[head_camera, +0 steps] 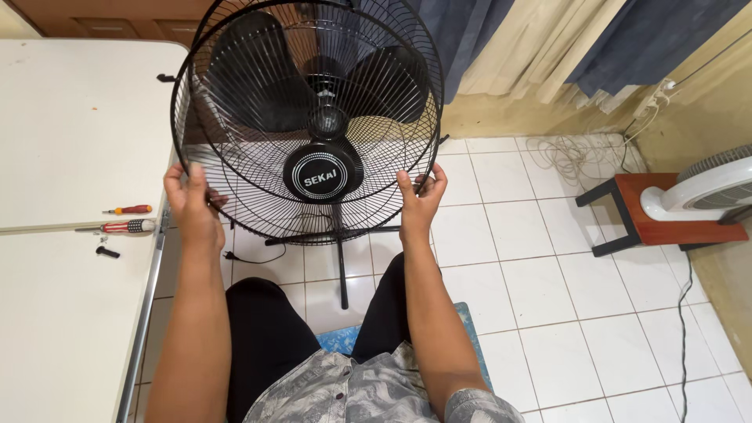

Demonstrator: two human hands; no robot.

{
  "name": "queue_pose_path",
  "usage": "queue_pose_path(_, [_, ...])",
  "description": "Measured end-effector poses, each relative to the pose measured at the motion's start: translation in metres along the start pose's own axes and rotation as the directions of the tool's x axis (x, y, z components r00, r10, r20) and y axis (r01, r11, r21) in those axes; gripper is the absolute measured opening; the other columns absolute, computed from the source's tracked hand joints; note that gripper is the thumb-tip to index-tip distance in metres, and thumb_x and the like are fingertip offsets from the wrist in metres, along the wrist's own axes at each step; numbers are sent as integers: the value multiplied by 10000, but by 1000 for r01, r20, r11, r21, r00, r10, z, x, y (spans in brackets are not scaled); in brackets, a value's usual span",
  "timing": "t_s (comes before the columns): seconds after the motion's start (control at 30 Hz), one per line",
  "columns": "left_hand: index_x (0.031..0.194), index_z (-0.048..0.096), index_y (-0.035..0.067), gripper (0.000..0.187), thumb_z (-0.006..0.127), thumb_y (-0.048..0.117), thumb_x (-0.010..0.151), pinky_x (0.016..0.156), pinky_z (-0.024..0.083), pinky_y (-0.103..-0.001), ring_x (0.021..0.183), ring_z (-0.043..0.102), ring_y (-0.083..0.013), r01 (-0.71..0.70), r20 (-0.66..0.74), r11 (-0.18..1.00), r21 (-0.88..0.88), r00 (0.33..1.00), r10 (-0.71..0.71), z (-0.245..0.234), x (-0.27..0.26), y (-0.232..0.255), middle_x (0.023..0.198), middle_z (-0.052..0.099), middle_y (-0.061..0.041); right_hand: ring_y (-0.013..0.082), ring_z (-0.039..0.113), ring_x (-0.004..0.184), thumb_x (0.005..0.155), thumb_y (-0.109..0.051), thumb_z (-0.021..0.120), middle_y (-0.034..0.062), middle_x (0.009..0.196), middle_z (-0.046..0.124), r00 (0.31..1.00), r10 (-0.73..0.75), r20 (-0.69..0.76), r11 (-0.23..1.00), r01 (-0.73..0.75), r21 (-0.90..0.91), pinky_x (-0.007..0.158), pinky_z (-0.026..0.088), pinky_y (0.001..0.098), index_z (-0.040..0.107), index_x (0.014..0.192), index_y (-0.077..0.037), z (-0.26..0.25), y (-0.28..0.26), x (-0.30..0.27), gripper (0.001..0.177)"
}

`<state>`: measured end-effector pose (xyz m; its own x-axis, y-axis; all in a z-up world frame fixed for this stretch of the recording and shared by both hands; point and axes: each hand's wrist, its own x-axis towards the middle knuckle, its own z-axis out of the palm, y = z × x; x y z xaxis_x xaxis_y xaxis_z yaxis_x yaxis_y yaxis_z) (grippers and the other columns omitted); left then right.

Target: The person disassembles a standing fan by first removing the front grille, then unscrewing the central hub nut to detach the fan blades. The removed parts are placed on a nearby table.

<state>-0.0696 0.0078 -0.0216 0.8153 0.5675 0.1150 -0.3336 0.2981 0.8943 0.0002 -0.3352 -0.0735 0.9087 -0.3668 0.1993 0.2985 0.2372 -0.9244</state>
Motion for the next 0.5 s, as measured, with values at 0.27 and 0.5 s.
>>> queue_pose_path(0.27, [765,359,191,541,584,618,1011,446,239,-267,502,272,-81,151,-151,988,2,977,-149,-16,-17,-5,630,298,63,4,372,529,861,-348,812,-53,787,578,992,127,-29,990,-125,58,420,280,182,555,1164,-38,6,-30,16,505])
queue_pose_path(0.5, [987,507,132,523,440,644,1062,542,394,-270,646,456,-104,133,-38,991,-33,990,-134,-24,-13,-2,762,461,27,19,289,415,899,-425,776,-84,561,389,989,148,-2,986,-148,80,350,222,212,499,821,-122,4,-47,32,417])
